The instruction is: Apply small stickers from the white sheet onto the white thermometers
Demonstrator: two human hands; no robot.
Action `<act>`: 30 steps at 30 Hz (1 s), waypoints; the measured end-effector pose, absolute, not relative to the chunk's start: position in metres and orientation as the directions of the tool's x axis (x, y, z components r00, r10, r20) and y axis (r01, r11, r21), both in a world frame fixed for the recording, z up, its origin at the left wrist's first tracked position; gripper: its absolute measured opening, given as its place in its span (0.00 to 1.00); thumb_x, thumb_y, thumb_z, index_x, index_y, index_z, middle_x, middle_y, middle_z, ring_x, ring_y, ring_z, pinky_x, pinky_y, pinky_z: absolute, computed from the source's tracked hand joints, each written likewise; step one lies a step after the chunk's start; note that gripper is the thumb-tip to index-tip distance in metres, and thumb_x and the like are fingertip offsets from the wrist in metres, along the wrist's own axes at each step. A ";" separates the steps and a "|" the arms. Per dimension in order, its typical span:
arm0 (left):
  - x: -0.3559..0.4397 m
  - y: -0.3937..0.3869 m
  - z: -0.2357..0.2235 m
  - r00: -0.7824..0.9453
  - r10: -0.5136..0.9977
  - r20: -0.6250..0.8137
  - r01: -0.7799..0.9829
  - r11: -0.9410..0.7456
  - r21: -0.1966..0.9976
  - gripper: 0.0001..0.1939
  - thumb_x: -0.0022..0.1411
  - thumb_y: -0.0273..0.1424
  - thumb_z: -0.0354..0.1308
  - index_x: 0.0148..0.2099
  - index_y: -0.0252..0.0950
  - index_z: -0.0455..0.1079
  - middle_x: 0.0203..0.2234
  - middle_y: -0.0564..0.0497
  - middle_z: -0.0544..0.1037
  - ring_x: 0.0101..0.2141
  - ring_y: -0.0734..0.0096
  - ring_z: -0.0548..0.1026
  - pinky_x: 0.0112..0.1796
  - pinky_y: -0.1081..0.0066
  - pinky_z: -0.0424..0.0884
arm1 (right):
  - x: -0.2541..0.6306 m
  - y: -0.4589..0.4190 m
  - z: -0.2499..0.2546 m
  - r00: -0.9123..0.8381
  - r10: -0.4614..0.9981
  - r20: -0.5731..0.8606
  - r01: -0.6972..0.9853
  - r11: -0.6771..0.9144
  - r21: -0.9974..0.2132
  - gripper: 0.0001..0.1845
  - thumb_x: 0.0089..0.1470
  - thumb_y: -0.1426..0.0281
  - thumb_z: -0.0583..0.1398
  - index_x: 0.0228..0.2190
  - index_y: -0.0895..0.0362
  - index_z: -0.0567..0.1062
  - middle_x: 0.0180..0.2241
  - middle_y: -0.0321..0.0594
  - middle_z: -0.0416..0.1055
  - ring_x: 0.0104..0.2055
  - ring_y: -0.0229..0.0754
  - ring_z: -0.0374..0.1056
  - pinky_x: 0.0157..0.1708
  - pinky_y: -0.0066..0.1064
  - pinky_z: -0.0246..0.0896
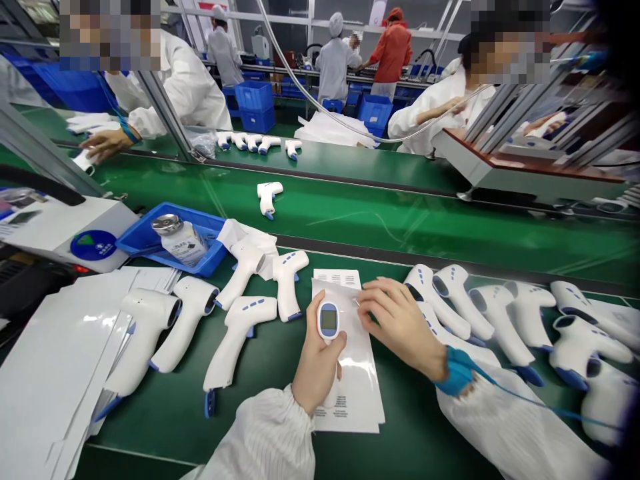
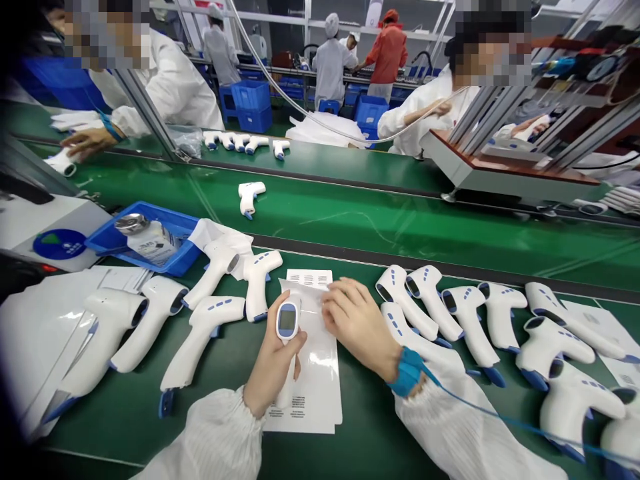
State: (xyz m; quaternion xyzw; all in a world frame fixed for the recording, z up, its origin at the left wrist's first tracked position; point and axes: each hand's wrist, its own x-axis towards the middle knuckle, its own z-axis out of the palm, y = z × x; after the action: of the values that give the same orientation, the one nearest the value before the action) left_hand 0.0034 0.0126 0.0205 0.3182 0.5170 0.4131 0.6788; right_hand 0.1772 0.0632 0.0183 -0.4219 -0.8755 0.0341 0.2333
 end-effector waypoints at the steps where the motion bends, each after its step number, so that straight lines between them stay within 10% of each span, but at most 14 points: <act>1: 0.003 0.013 0.019 0.127 0.897 -0.424 -0.236 0.442 0.865 0.35 0.63 0.34 0.56 0.67 0.52 0.44 0.35 0.54 0.69 0.17 0.83 0.62 0.18 0.79 0.64 | 0.179 0.052 0.021 -0.574 0.725 0.381 0.698 0.676 -0.236 0.09 0.57 0.77 0.56 0.30 0.53 0.72 0.37 0.40 0.77 0.50 0.48 0.68 0.56 0.50 0.58; 6: 0.001 0.012 0.014 0.140 0.910 -0.390 -0.216 0.413 0.885 0.36 0.63 0.35 0.56 0.68 0.54 0.43 0.36 0.53 0.70 0.20 0.79 0.65 0.22 0.76 0.68 | 0.178 0.016 0.046 -0.598 0.791 0.131 0.541 0.519 -0.662 0.08 0.55 0.77 0.58 0.29 0.52 0.70 0.35 0.36 0.76 0.43 0.43 0.72 0.48 0.41 0.67; 10: 0.001 0.011 0.013 0.093 0.954 -0.284 -0.157 0.295 0.942 0.32 0.64 0.35 0.57 0.66 0.53 0.50 0.63 0.51 0.59 0.53 0.64 0.69 0.50 0.68 0.69 | 0.166 0.019 0.067 -0.572 0.800 -0.182 0.371 0.054 -0.927 0.06 0.51 0.75 0.61 0.26 0.54 0.71 0.37 0.38 0.75 0.37 0.38 0.72 0.35 0.29 0.69; 13: 0.002 0.012 0.014 0.108 0.958 -0.267 -0.159 0.282 0.946 0.32 0.65 0.39 0.56 0.67 0.53 0.49 0.66 0.52 0.54 0.58 0.61 0.64 0.52 0.69 0.67 | 0.158 0.031 0.069 -0.523 0.808 -0.271 0.352 -0.085 -0.932 0.04 0.52 0.71 0.61 0.26 0.55 0.73 0.31 0.36 0.74 0.30 0.36 0.66 0.30 0.27 0.64; 17: 0.002 0.013 0.015 0.160 0.913 -0.375 -0.185 0.401 0.897 0.38 0.62 0.42 0.58 0.69 0.53 0.44 0.56 0.46 0.65 0.34 0.69 0.74 0.25 0.74 0.69 | 0.153 0.043 0.062 -0.461 0.851 -0.253 0.416 -0.044 -0.908 0.05 0.52 0.68 0.62 0.26 0.55 0.74 0.26 0.33 0.70 0.26 0.34 0.59 0.27 0.27 0.58; 21: 0.001 0.013 0.013 0.219 0.906 -0.362 -0.230 0.408 0.883 0.40 0.61 0.37 0.60 0.68 0.56 0.43 0.54 0.47 0.66 0.22 0.81 0.66 0.20 0.76 0.66 | 0.150 0.049 0.056 -0.373 0.924 -0.089 0.461 0.101 -0.882 0.03 0.51 0.71 0.62 0.27 0.54 0.74 0.29 0.34 0.72 0.31 0.37 0.63 0.32 0.30 0.61; 25: 0.002 0.013 0.010 0.204 0.915 -0.348 -0.202 0.387 0.900 0.40 0.60 0.30 0.58 0.69 0.54 0.43 0.60 0.46 0.61 0.26 0.79 0.69 0.24 0.76 0.68 | 0.147 0.057 0.055 -0.309 0.948 0.076 0.476 0.224 -0.851 0.03 0.49 0.73 0.62 0.26 0.54 0.74 0.43 0.40 0.71 0.48 0.44 0.67 0.49 0.38 0.62; 30: 0.003 0.011 0.011 0.168 0.932 -0.320 -0.161 0.346 0.924 0.41 0.58 0.26 0.55 0.69 0.53 0.45 0.65 0.47 0.56 0.36 0.67 0.75 0.29 0.72 0.72 | 0.145 0.065 0.053 -0.306 0.952 0.010 0.429 0.147 -0.891 0.03 0.50 0.72 0.61 0.25 0.54 0.74 0.42 0.39 0.74 0.46 0.44 0.71 0.47 0.37 0.66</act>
State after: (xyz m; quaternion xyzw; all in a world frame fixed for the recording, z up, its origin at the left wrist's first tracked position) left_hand 0.0028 0.0110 0.0106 0.3916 0.4924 0.4167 0.6562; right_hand 0.1448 0.0646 0.0529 -0.5002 -0.6905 0.4198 0.3112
